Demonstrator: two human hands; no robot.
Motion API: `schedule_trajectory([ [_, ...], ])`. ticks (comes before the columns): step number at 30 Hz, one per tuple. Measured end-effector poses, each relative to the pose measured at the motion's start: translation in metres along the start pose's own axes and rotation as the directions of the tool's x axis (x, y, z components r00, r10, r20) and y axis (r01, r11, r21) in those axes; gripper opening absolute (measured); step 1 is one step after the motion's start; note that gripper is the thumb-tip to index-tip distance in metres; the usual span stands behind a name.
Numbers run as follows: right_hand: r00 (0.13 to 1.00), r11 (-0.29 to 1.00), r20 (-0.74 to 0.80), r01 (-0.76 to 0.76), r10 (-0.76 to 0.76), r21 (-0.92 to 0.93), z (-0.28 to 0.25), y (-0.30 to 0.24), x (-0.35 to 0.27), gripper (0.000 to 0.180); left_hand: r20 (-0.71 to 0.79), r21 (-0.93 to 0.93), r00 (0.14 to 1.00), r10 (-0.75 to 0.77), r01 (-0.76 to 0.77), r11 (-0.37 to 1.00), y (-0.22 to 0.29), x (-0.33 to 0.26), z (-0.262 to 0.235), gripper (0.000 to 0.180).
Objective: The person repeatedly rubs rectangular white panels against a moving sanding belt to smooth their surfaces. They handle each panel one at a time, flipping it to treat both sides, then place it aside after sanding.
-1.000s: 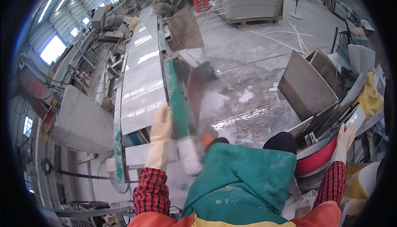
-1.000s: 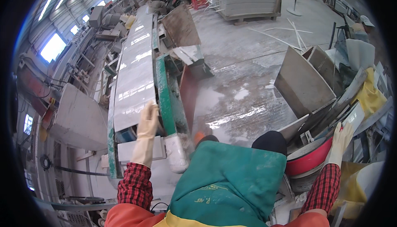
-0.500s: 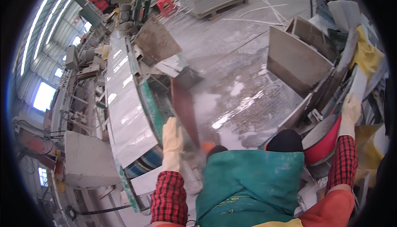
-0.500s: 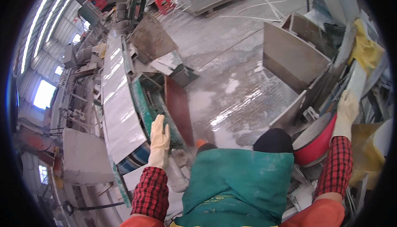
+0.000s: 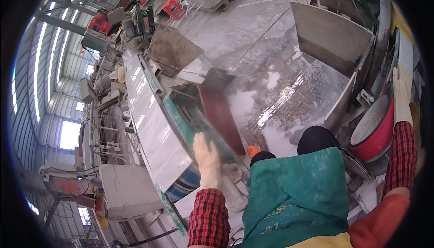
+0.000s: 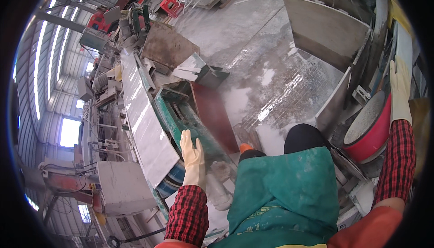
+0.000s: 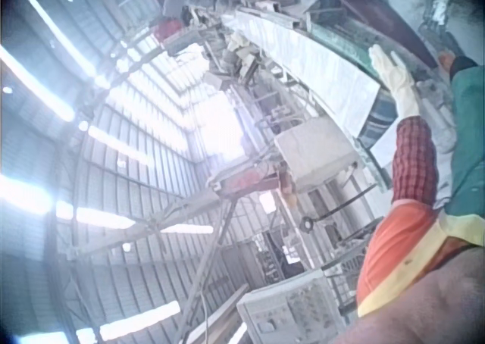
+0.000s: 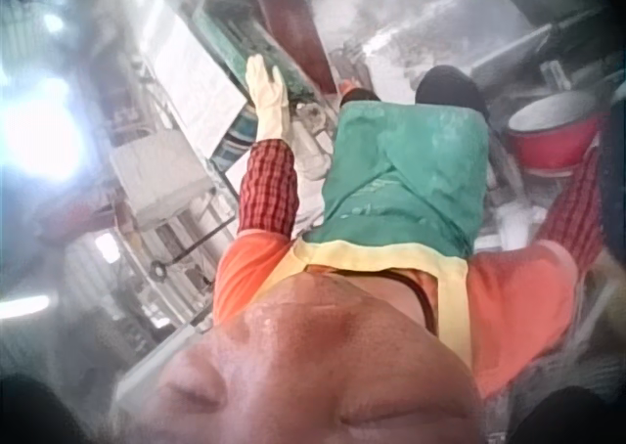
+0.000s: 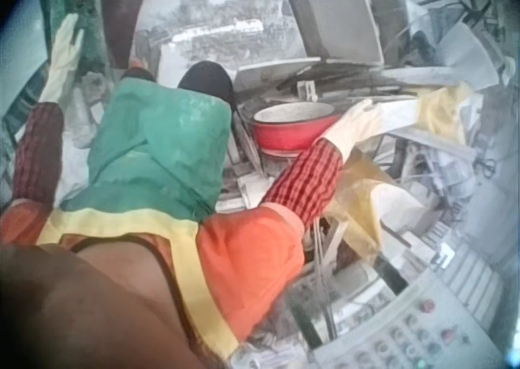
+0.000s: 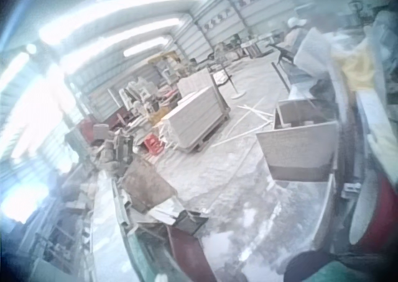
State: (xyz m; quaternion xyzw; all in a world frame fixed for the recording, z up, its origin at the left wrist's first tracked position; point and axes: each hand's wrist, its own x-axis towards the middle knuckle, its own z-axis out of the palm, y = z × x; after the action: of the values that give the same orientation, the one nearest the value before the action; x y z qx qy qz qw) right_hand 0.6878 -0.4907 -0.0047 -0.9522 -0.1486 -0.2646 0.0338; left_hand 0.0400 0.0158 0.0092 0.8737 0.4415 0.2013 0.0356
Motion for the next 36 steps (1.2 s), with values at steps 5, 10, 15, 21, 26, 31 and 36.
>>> schedule_trajectory([
  [5,0.997,0.999,-0.064,0.045,-0.044,0.007,-0.006,0.001,-0.005,0.047,0.018,-0.002,1.0,-0.009,0.01,1.0,0.007,0.002,-0.001,0.051],
  [10,0.996,0.997,-0.064,0.062,-0.058,0.053,-0.016,-0.011,-0.011,0.045,-0.022,0.017,1.0,0.01,-0.009,1.0,-0.002,0.002,0.004,0.05],
  [15,0.998,0.997,-0.032,0.059,-0.057,0.051,-0.025,-0.017,-0.014,0.044,-0.035,0.006,0.999,0.017,-0.017,1.0,-0.005,0.0,0.005,0.05],
  [21,0.995,0.995,-0.063,0.077,-0.072,0.07,-0.024,-0.014,-0.019,0.043,-0.023,-0.033,1.0,0.014,-0.015,0.999,-0.001,0.001,0.003,0.049],
  [26,0.998,0.996,-0.028,0.059,-0.057,0.069,-0.029,-0.018,-0.022,0.043,-0.044,-0.042,0.999,0.032,-0.034,0.999,-0.004,0.001,0.005,0.048],
  [31,0.999,0.996,-0.011,0.051,-0.05,0.069,-0.028,-0.019,-0.026,0.043,-0.076,-0.03,0.996,0.039,-0.042,0.999,-0.007,0.001,0.009,0.047],
  [36,1.0,0.996,-0.004,0.029,-0.028,0.082,-0.031,-0.023,-0.032,0.044,-0.102,-0.037,0.993,0.055,-0.059,0.998,-0.005,0.001,0.008,0.047],
])
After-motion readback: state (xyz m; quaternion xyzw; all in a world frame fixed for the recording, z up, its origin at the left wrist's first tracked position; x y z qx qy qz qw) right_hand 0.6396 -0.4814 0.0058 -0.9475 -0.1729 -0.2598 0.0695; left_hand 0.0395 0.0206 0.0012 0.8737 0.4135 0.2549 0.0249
